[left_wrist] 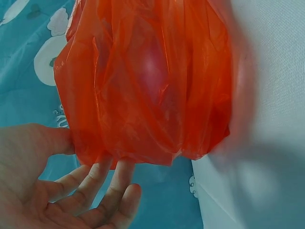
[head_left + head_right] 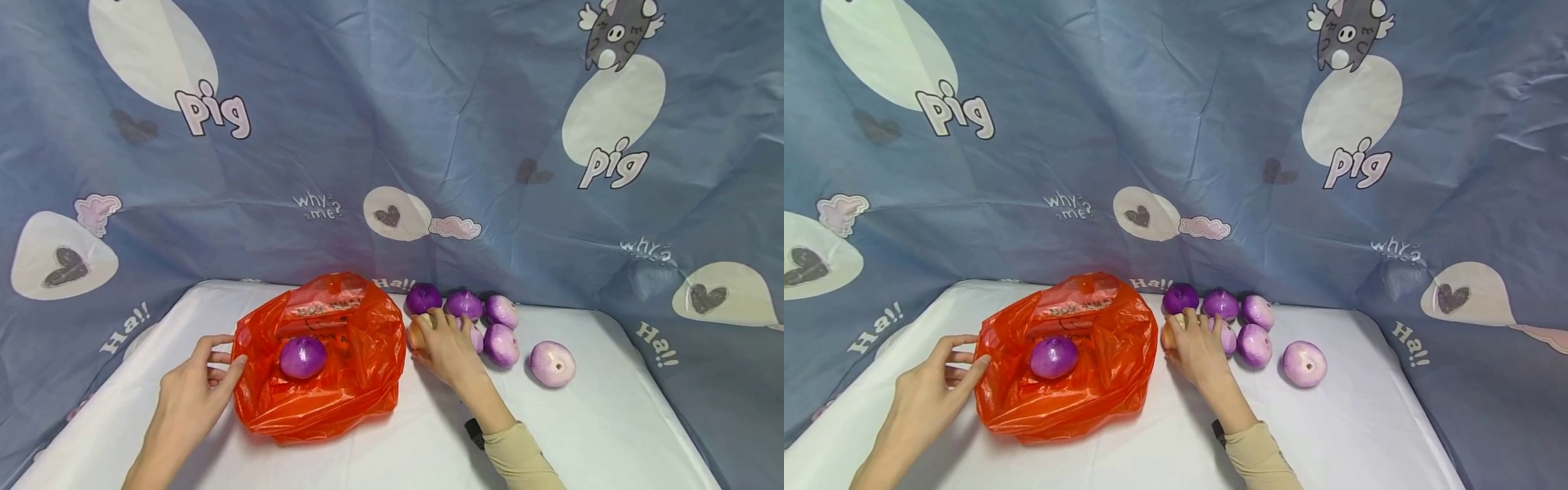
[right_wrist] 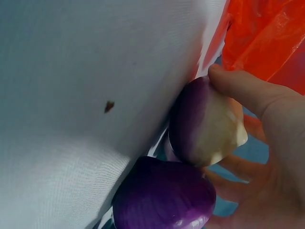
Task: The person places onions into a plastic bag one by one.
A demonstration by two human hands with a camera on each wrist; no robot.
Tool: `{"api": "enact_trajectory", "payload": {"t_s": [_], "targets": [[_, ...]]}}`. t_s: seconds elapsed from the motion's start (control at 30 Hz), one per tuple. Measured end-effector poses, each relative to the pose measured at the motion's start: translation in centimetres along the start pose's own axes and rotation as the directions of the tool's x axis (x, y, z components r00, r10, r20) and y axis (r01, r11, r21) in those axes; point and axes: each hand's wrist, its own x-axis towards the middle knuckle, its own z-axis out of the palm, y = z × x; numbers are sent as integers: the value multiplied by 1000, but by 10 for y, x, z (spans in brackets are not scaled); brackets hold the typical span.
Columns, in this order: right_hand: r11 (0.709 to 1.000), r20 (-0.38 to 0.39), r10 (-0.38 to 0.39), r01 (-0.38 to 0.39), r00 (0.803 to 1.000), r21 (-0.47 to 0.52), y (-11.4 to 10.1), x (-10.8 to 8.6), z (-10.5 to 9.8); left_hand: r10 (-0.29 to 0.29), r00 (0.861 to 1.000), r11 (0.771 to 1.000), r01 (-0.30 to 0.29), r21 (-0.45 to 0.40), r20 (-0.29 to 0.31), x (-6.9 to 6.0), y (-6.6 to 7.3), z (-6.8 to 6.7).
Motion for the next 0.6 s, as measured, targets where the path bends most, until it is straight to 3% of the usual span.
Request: {"api": "enact_trajectory", "payload": {"t_s": [0.6], "targets": [[1000, 36, 15, -16, 999, 18, -7, -2, -14, -7, 1000, 1000, 7, 2, 3, -1, 1, 0]]}}
